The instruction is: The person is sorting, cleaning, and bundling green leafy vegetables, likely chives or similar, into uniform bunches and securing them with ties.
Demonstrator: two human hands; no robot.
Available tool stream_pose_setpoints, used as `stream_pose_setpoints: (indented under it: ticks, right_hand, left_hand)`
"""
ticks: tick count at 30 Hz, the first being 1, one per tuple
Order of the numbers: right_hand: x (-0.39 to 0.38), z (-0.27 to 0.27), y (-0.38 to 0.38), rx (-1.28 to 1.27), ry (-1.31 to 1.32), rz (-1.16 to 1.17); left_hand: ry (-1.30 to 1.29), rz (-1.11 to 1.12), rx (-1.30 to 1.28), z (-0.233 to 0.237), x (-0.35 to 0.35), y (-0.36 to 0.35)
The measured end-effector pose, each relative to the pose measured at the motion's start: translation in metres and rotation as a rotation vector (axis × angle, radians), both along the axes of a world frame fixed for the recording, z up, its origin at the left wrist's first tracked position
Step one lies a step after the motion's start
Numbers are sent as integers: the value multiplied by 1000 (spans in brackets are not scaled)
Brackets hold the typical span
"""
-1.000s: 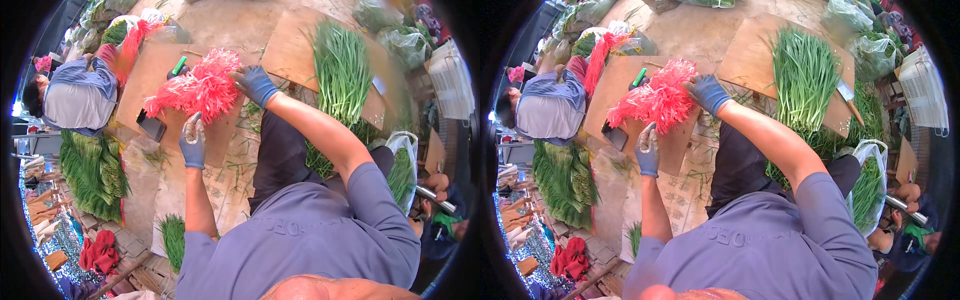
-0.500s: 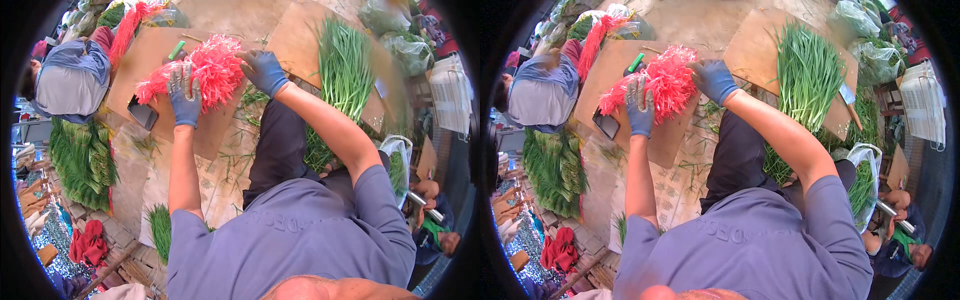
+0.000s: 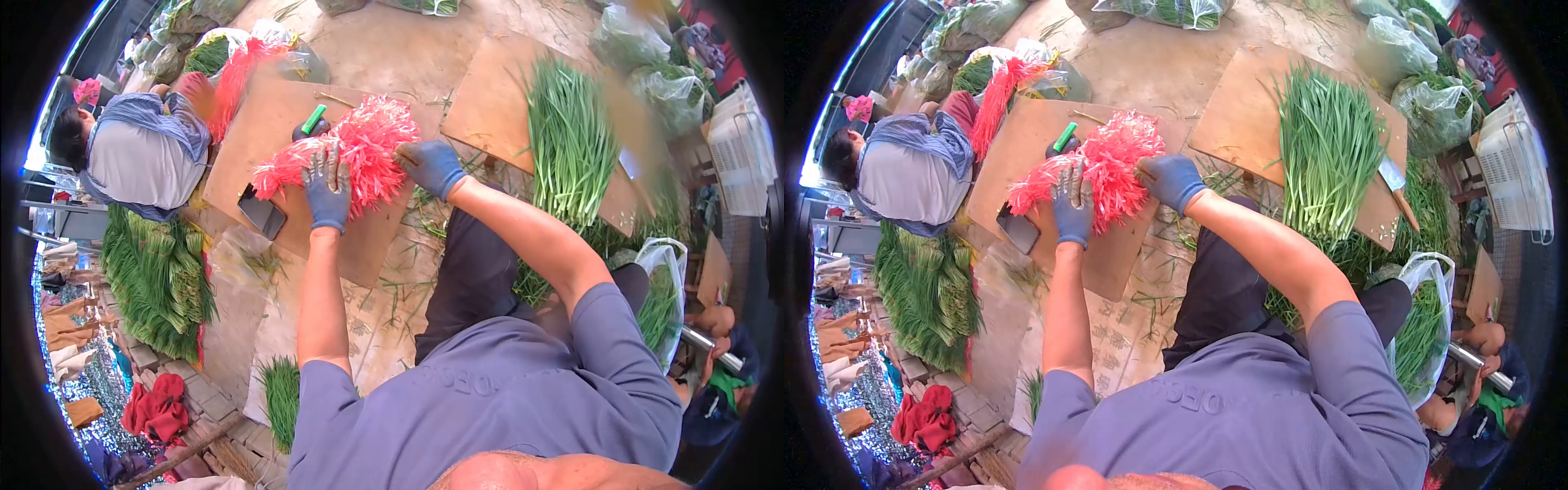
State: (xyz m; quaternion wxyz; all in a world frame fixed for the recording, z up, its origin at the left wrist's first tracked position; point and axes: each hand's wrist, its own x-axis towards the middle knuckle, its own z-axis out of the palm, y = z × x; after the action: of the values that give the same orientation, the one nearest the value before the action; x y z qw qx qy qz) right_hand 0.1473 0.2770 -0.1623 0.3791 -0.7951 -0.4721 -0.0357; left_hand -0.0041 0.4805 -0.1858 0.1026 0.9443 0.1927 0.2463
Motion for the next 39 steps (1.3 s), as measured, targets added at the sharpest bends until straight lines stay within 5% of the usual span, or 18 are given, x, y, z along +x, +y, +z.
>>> stream_pose_setpoints:
  ticks: [8,12,15,17,20,22,24,27,33,37,39]
  right_hand:
    - [9,12,-53,163,282,-341]
    - [23,77,-165,760,619,-264]
    - [5,121,-238,606,659,-249]
    - [-13,146,-277,373,587,-239]
    - [-40,177,-306,184,643,-132]
    - [-56,181,-316,169,692,-65]
    - [-66,183,-326,203,692,-50]
    - [-76,175,-345,475,806,-86]
    - [-118,121,-332,943,1063,-83]
    - [-119,110,-336,987,1066,-136]
    - [-118,112,-339,936,989,-117]
  left_hand:
    - [-24,13,-17,-6,2,1]
    - [36,43,-57,-1,1,1]
    - [-156,137,-13,26,5,-17]
    - [-375,-7,152,108,7,-84]
    - [-358,-535,-453,175,9,-205]
    - [-197,-798,-318,199,14,-271]
    - [93,-880,-793,204,12,-317]
    - [183,-829,-1110,180,11,-345]
    - [76,-655,-986,172,1,-390]
    - [70,-733,-706,158,-5,-394]
    - [123,-691,-768,163,-10,-393]
